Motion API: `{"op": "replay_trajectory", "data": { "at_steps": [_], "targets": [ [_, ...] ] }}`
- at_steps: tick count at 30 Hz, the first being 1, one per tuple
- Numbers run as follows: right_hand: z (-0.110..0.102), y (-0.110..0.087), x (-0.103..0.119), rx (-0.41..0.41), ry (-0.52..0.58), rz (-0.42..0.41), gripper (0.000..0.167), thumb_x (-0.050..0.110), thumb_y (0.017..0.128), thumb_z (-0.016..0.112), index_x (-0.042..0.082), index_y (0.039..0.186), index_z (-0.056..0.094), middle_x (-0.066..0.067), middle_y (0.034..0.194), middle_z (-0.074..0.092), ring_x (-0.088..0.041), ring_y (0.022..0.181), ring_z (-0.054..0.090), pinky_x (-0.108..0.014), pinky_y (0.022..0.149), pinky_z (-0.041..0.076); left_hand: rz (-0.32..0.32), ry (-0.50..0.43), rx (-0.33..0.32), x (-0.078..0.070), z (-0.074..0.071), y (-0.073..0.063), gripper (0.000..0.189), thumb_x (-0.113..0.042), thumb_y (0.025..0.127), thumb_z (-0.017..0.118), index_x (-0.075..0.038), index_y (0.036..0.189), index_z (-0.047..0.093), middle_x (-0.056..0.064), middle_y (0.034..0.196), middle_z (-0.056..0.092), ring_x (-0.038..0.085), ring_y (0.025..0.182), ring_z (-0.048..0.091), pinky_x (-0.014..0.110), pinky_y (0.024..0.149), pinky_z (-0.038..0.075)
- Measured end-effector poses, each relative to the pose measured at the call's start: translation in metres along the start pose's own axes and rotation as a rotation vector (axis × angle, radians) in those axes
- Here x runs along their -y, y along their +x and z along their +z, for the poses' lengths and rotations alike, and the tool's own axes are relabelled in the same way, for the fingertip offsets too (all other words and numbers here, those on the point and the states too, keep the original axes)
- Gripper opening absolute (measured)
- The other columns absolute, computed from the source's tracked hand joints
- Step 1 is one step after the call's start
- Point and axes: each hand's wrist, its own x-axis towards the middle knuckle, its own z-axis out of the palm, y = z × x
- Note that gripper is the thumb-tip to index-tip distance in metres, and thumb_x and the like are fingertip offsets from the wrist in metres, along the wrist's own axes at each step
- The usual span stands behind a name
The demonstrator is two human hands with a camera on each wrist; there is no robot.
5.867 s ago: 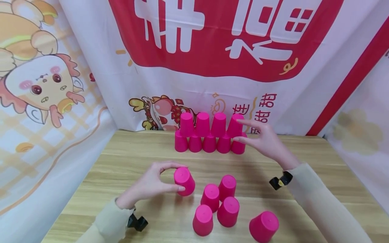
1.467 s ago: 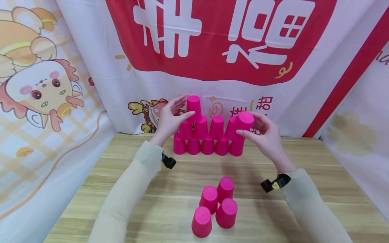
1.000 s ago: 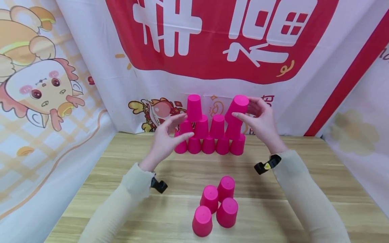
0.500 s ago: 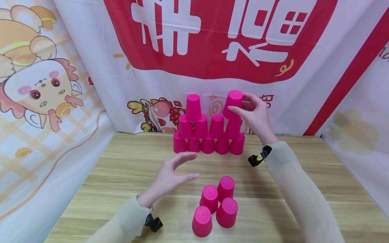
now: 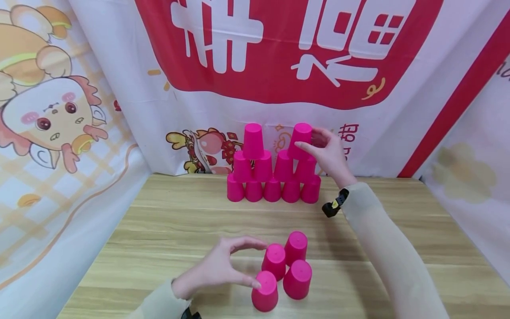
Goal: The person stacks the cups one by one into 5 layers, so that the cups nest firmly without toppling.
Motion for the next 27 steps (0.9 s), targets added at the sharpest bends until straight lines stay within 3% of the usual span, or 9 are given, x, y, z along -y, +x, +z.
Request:
{"op": "replay_trajectory", "data": {
  "at_steps": [5, 11, 21, 27],
  "targets": [
    [0.002, 0.004, 0.0, 0.0, -0.017, 0.041, 0.072, 0.05, 0.084, 0.081, 0.022, 0.145, 0.056, 0.0, 0.135, 0.062, -0.019, 0.121, 0.058, -0.038, 0.098, 0.052, -0.052, -0.03, 0.04, 0.001, 0.003, -0.003, 0.063, -0.032, 0.079, 0.089, -0.029, 0.137, 0.064, -0.009, 0.131, 0.066, 0.019, 0.121, 0.06, 0.065, 0.104, 0.04],
    [0.004, 0.007, -0.002, 0.019, -0.032, 0.071, 0.075, 0.052, 0.084, 0.08, 0.024, 0.148, 0.053, 0.0, 0.138, 0.06, -0.019, 0.124, 0.057, -0.039, 0.1, 0.051, -0.016, -0.004, 0.01, 0.005, 0.002, -0.006, 0.061, -0.031, 0.076, 0.093, -0.023, 0.131, 0.068, -0.005, 0.125, 0.07, 0.017, 0.117, 0.063, 0.05, 0.106, 0.044],
    [0.003, 0.002, -0.003, 0.003, -0.02, 0.026, 0.079, 0.05, 0.084, 0.081, 0.024, 0.151, 0.049, 0.0, 0.142, 0.057, -0.019, 0.127, 0.055, -0.039, 0.101, 0.05, -0.014, -0.008, 0.072, 0.013, 0.004, -0.01, 0.055, -0.029, 0.077, 0.092, -0.025, 0.127, 0.07, -0.003, 0.122, 0.071, 0.017, 0.113, 0.065, 0.044, 0.105, 0.046],
    [-0.006, -0.009, 0.004, -0.007, -0.023, -0.046, 0.076, 0.036, 0.089, 0.081, 0.019, 0.154, 0.045, 0.0, 0.148, 0.052, -0.022, 0.133, 0.051, -0.04, 0.106, 0.046, -0.009, -0.016, 0.135, 0.014, 0.008, -0.007, 0.053, -0.031, 0.079, 0.091, -0.024, 0.127, 0.07, -0.008, 0.122, 0.07, 0.015, 0.112, 0.065, 0.049, 0.104, 0.047]
  ]
}}
